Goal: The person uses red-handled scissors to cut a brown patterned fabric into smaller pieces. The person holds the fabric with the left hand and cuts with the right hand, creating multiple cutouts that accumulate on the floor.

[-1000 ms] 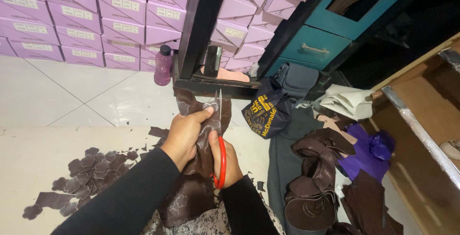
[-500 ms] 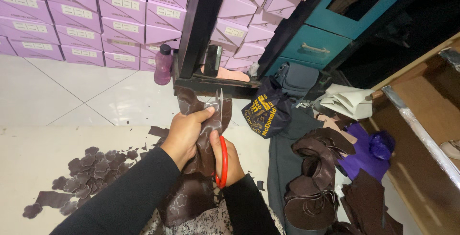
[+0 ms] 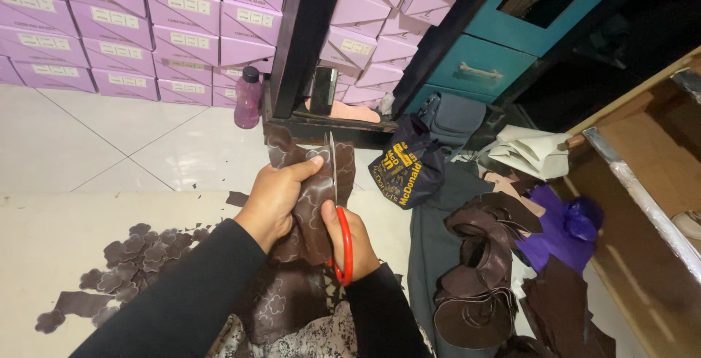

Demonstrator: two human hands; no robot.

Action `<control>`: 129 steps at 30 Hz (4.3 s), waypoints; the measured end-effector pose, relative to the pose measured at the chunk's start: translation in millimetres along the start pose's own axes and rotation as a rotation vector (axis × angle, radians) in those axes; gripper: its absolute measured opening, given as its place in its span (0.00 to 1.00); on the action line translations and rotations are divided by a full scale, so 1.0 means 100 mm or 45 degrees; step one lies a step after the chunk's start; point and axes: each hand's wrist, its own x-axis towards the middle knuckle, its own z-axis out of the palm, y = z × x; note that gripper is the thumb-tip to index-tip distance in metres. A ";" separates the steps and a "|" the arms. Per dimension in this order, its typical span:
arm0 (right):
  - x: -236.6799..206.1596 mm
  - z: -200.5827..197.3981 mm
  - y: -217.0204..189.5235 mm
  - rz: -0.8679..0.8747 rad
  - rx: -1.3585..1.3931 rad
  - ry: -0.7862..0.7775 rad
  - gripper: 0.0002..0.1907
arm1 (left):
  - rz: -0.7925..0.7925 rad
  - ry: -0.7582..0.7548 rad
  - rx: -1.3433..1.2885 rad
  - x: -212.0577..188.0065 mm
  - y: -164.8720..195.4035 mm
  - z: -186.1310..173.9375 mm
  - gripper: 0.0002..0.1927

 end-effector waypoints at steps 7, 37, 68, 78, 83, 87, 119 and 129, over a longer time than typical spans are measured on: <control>0.04 0.07 0.06 -0.010 -0.115 0.110 0.27 | 0.068 -0.001 -0.103 0.07 -0.11 -0.01 0.08; 0.06 -0.05 0.14 -0.062 -0.282 0.182 0.28 | 0.071 0.014 -0.051 0.03 -0.07 0.02 0.08; 0.07 -0.25 0.20 0.173 -0.217 0.040 0.24 | 0.091 -0.059 0.579 0.13 0.19 -0.22 0.10; 0.10 -0.32 0.21 0.273 -0.064 0.063 0.28 | 0.085 -0.048 0.612 0.12 0.25 -0.26 0.11; 0.11 -0.22 0.28 -0.008 -0.011 0.045 0.16 | 0.153 -0.109 0.485 0.10 0.20 -0.25 0.15; 0.12 -0.09 0.25 -0.069 0.184 0.077 0.15 | 0.044 -0.306 0.303 0.13 0.21 -0.26 0.16; 0.19 -0.31 0.10 -0.234 0.036 0.563 0.09 | 0.291 -0.471 0.794 0.16 0.09 -0.27 0.19; 0.22 -0.51 0.28 -0.260 -0.117 0.568 0.10 | 0.550 0.054 1.351 0.17 0.03 -0.19 0.20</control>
